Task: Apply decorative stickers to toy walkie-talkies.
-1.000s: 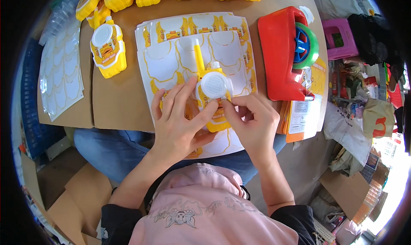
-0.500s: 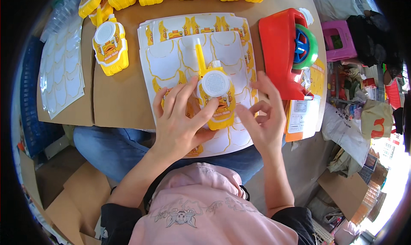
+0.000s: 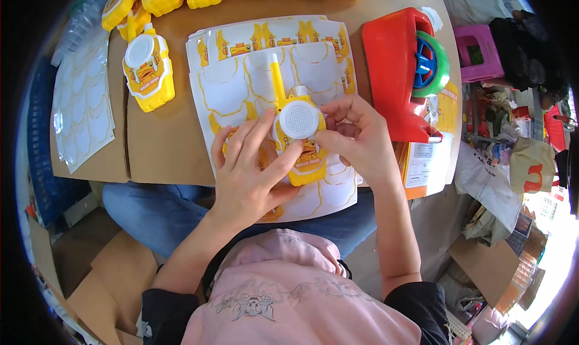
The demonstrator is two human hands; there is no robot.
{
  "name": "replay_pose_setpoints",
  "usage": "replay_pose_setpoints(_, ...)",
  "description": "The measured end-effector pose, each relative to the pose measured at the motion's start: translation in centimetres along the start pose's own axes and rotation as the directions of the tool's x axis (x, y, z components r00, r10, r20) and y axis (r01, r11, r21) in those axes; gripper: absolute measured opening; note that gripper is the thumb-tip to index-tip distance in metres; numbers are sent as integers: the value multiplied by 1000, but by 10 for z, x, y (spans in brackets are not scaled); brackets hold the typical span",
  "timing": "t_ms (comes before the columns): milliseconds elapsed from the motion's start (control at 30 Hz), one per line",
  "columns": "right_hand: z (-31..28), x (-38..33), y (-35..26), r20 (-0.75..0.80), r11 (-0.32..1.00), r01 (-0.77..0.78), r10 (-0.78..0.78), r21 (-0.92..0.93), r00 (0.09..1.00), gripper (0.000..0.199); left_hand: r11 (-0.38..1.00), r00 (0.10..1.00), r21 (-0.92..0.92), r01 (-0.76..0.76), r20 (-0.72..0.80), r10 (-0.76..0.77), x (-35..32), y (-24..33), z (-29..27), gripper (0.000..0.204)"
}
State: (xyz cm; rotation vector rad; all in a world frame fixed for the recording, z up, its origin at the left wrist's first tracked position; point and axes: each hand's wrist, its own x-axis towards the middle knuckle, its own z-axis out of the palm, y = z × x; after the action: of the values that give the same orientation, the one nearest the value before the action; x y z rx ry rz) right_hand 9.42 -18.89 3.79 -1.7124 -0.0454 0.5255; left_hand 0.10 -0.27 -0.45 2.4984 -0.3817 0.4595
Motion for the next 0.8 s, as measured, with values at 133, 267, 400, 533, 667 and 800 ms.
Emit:
replay_pose_setpoints(133,-7,9,-9,30,995,-101,101,-10,994,23,1000,999,4,29,-17,-29,4,2,-1,65)
replay_pose_setpoints(267,-8,18,-8,68,991,-131,128,41,989,13,999,999,13,36,-33,-36,4,2,1,62)
replay_pose_setpoints(400,-5,23,-9,53,992,-120,118,37,992,11,999,999,4,40,-34,-40,2,0,1,64)
replay_pose_setpoints(533,-2,22,-4,26,997,-59,57,52,998,10,1000,999,-5,10,-33,-10,1,0,2,72)
replay_pose_setpoints(667,1,2,14,-40,994,90,-93,-66,995,19,999,997,43,33,-77,-30,0,2,3,69)
replay_pose_setpoints(800,3,-22,18,-61,966,168,-183,-198,981,35,999,998,39,38,-51,-36,0,3,0,73)
